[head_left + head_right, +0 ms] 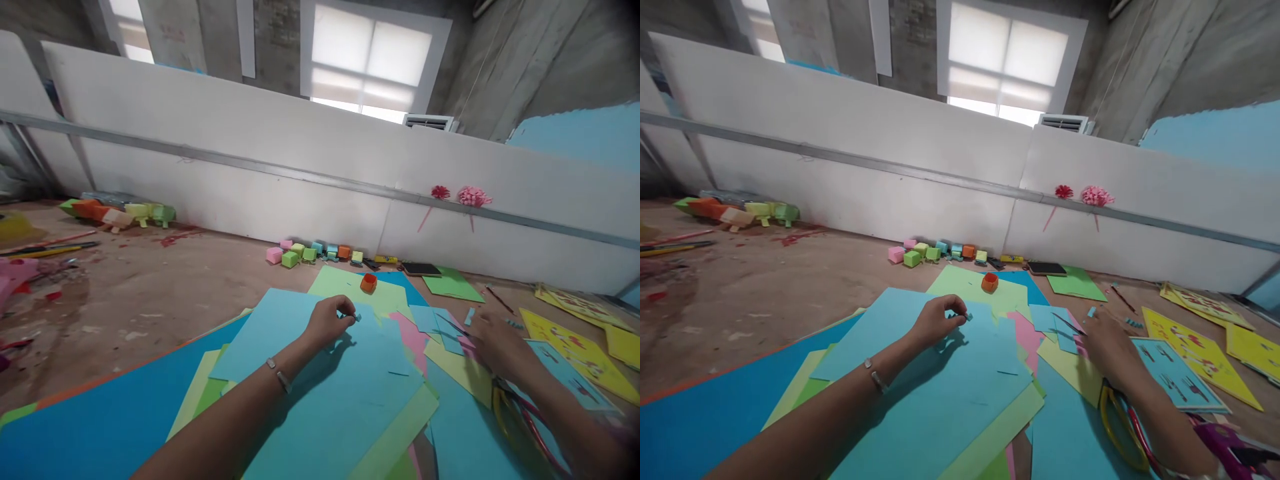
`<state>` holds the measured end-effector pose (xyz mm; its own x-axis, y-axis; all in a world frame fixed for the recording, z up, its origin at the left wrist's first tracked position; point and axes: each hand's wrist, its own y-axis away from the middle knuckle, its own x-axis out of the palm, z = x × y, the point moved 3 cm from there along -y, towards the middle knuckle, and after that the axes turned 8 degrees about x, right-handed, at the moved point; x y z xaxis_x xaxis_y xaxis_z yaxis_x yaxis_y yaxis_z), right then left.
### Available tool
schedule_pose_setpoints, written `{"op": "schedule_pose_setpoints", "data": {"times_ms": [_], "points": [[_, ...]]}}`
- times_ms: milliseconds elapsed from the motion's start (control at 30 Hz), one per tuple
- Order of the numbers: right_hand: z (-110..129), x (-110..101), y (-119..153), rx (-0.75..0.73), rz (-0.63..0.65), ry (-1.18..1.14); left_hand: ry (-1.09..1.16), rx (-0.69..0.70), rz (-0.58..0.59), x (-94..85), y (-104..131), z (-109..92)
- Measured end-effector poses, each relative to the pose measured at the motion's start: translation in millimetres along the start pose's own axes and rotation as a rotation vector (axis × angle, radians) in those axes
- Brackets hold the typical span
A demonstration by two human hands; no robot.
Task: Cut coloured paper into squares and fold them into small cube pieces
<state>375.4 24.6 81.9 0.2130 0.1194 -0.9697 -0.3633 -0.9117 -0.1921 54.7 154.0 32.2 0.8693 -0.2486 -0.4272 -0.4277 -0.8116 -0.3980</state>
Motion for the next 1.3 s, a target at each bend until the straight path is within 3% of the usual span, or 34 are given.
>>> {"op": "schedule_pose_setpoints", "data": {"times_ms": [133, 233, 367, 533, 767, 933, 1100, 1300], "points": [[90.3, -7.7, -50.5, -0.131, -0.018, -0.150, 0.000, -0.018, -0.012, 0.5, -1.4, 2.5], [150.2, 6.0, -88.6, -0.089, -0.045, -0.232, 0.006, -0.019, -0.028, -0.8, -1.5, 2.0], [194.5, 30.2, -119.3, -0.026, -0.045, -0.314, 0.001, -0.015, -0.056, -3.3, -0.6, 0.0], [196.5, 38.6, -117.3, -0.144, -0.030, -0.457, -0.014, -0.018, -0.096, -2.8, -2.4, 2.9], [175.5, 23.4, -50.6, -0.424, 0.008, -0.720, -0.089, -0.036, -0.109, 2.6, 0.5, 5.8], [179.8, 23.6, -21.6, -0.440, 0.057, -0.870, -0.252, 0.040, -0.097, 4.0, 5.9, -5.2], [186.1, 21.4, -10.4, -0.419, 0.142, -0.984, -0.445, 0.146, -0.064, 2.3, 11.1, -18.4], [193.0, 19.8, -2.3, -0.395, 0.281, -1.120, -0.640, 0.182, -0.065, 1.5, 14.5, -29.3]]}}
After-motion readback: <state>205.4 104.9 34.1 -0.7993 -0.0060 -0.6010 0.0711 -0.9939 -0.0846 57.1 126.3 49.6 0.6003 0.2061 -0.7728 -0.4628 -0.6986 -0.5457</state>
